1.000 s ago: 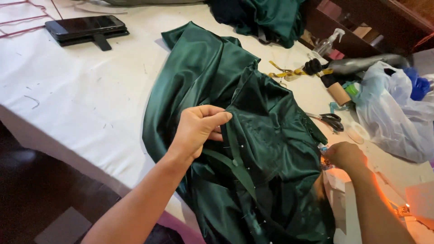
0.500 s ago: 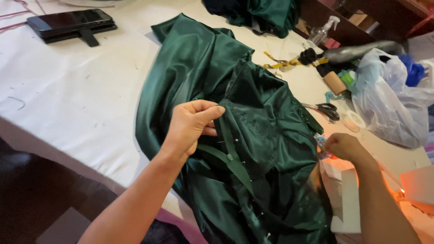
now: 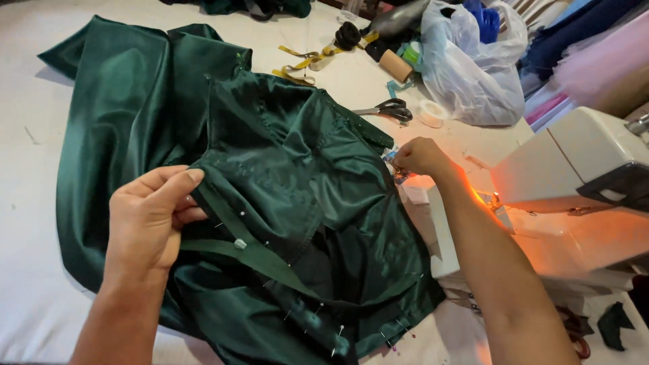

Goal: The person aligns a dark green satin fabric on a white table and secures it with straight pins. They repeatedly pick up pins from a nearby container and insert them into the fabric layers to hold them in place.

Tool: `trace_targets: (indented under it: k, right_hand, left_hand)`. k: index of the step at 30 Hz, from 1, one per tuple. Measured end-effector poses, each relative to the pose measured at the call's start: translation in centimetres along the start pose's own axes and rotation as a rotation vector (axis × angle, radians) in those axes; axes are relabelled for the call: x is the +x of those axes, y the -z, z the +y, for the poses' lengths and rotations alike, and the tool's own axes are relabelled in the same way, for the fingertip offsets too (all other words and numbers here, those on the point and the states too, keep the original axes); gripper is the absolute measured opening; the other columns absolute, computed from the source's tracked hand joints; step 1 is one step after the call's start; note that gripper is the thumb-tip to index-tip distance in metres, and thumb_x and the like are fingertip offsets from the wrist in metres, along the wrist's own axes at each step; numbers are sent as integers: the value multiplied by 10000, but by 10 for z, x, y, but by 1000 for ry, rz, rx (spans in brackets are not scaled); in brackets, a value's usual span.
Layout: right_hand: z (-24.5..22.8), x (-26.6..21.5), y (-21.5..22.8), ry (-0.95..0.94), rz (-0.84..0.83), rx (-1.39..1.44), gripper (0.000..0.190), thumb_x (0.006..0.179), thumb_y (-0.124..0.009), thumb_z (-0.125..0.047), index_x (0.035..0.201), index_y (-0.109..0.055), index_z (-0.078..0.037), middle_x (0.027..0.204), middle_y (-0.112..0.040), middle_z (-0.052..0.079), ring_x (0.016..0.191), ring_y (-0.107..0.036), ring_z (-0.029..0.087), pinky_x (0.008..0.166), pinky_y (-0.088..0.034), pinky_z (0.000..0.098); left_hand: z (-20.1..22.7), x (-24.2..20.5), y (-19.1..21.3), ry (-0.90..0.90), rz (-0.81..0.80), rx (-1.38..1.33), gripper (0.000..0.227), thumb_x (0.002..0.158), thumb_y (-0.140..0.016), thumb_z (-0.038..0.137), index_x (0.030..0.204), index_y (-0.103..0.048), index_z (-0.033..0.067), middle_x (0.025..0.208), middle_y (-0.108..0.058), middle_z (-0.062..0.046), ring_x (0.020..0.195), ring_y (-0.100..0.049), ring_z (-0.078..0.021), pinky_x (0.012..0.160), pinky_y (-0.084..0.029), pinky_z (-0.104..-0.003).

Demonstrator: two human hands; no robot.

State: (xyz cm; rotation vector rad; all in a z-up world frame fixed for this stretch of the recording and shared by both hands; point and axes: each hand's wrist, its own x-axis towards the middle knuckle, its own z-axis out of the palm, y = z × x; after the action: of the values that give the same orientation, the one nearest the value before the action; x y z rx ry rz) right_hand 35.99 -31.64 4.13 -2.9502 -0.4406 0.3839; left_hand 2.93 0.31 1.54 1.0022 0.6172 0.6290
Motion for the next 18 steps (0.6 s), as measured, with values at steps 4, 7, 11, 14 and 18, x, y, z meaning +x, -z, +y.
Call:
trace_targets:
  k: [4, 7, 11, 14, 18]
  right_hand:
    - [1, 0, 3, -40, -44, 46, 171, 832, -733, -118, 980, -815, -96, 978, -762, 65, 767, -698, 185, 724, -558, 304]
    - [-3, 2, 0, -4, -1, -77, 107, 792, -711, -133, 804, -817, -131, 769, -740, 26, 669, -665, 148, 642, -533, 281]
    - [12, 17, -9, -62, 37, -165, 91, 759, -762, -261, 759, -774, -170, 727, -712, 71, 772, -649, 258, 734, -521, 358]
    - [21, 16, -11, -8, 96, -93, 220, 764, -802, -329, 953, -814, -217, 933, -764, 147, 1039, -690, 378, 940, -553, 449]
    - [36, 43, -27, 44, 115, -52, 174, 765, -762, -365, 926, -801, -311, 882, -764, 7, 1018, -699, 287, 933, -572, 405]
  left_hand:
    - [-2, 0, -2, -8, -23, 17, 135, 825, -786, 141, 922, -730, 66, 654, -595, -7, 555, -557, -67, 481, -552, -176]
    - [-9, 7, -10, 16, -23, 64, 144, 810, -799, 157, 907, -720, 86, 675, -617, 2, 552, -556, -72, 474, -534, -189]
    - [-31, 38, -28, 80, -168, 174, 121, 826, -775, 126, 903, -718, 52, 779, -682, -75, 654, -654, -172, 571, -570, -319]
    - [-64, 76, -39, 118, -218, 253, 180, 793, -797, 120, 921, -729, 14, 775, -609, -93, 675, -658, -199, 600, -614, -391]
    - [-87, 111, -72, 105, -261, 366, 267, 758, -832, 178, 942, -738, 9, 765, -533, -66, 647, -561, -157, 543, -571, -354]
